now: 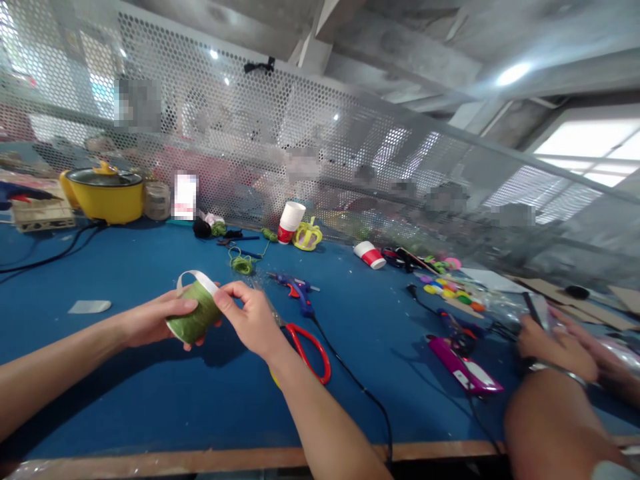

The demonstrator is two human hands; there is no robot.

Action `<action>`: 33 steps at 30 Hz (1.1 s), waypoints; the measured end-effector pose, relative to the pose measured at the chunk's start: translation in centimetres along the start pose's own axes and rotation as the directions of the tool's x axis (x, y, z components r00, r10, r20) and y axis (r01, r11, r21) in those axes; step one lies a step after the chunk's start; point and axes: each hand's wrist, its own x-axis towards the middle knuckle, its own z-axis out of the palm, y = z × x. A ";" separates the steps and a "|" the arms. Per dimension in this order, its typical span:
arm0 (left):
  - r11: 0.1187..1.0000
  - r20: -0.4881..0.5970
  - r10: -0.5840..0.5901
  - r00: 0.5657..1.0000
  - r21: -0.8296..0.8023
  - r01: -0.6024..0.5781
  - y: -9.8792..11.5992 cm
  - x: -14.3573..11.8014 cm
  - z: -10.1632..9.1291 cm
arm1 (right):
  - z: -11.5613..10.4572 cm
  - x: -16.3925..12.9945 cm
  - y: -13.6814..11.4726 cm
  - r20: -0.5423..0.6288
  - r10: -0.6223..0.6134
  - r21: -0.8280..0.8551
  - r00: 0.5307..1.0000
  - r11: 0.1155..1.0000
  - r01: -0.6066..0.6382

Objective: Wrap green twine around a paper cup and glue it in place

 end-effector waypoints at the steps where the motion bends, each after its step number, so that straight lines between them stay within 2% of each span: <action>1: 0.999 -0.022 0.005 1.000 0.037 -0.004 0.1 0.0 0.1 | -0.1 0.1 0.0 -0.004 -0.008 -0.027 1.000 1.000 0.008; 3: 0.992 -0.066 0.022 0.998 0.128 -0.014 0.2 0.0 0.2 | -0.2 0.2 0.0 -0.004 -0.033 -0.084 0.999 0.996 0.033; 5: 0.953 -0.133 0.092 0.987 0.298 -0.048 0.3 0.0 0.3 | -0.4 0.3 0.1 0.005 -0.057 -0.140 0.998 0.988 0.058; 7: 0.834 -0.194 0.206 0.959 0.548 -0.068 0.3 0.0 0.4 | -0.6 0.3 0.2 0.009 -0.078 -0.187 0.997 0.979 0.079; 9: 0.655 -0.210 0.322 0.923 0.754 -0.057 0.3 0.1 0.4 | -0.6 0.3 0.3 0.012 -0.096 -0.225 0.995 0.970 0.097; 10: 0.581 -0.206 0.368 0.907 0.813 -0.051 0.2 0.2 0.3 | -0.7 0.3 0.3 0.017 -0.103 -0.240 0.995 0.965 0.104; 12: 0.504 -0.199 0.438 0.877 0.862 -0.056 0.2 0.2 0.2 | -0.7 0.2 0.4 0.032 -0.116 -0.260 0.993 0.958 0.120; 13: 0.498 -0.197 0.456 0.868 0.865 -0.065 0.2 0.3 0.1 | -0.7 0.2 0.4 0.035 -0.121 -0.266 0.992 0.956 0.125; 15: 0.537 -0.176 0.445 0.878 0.837 -0.104 0.3 0.2 -0.2 | -0.7 0.2 0.5 0.031 -0.134 -0.272 0.991 0.952 0.137; 19: 0.759 -0.109 0.338 0.935 0.618 -0.203 1.1 -0.1 -0.8 | -0.7 0.2 0.7 0.007 -0.182 -0.284 0.983 0.943 0.176; 22: 0.852 -0.165 0.318 0.934 0.481 -0.206 1.6 -0.2 -1.0 | -0.5 0.3 0.8 -0.017 -0.223 -0.327 0.975 0.922 0.206; 24: 0.869 -0.200 0.305 0.931 0.458 -0.186 1.7 -0.1 -1.0 | -0.3 0.2 0.8 -0.024 -0.242 -0.356 0.970 0.909 0.218; 27: 0.866 -0.196 0.292 0.936 0.470 -0.172 1.3 0.1 -0.8 | -0.1 0.1 0.7 -0.021 -0.244 -0.357 0.970 0.908 0.220; 33: 0.767 -0.192 0.298 0.935 0.631 -0.115 0.5 0.5 -0.5 | 0.5 -0.1 0.7 -0.036 -0.172 -0.306 0.985 0.940 0.152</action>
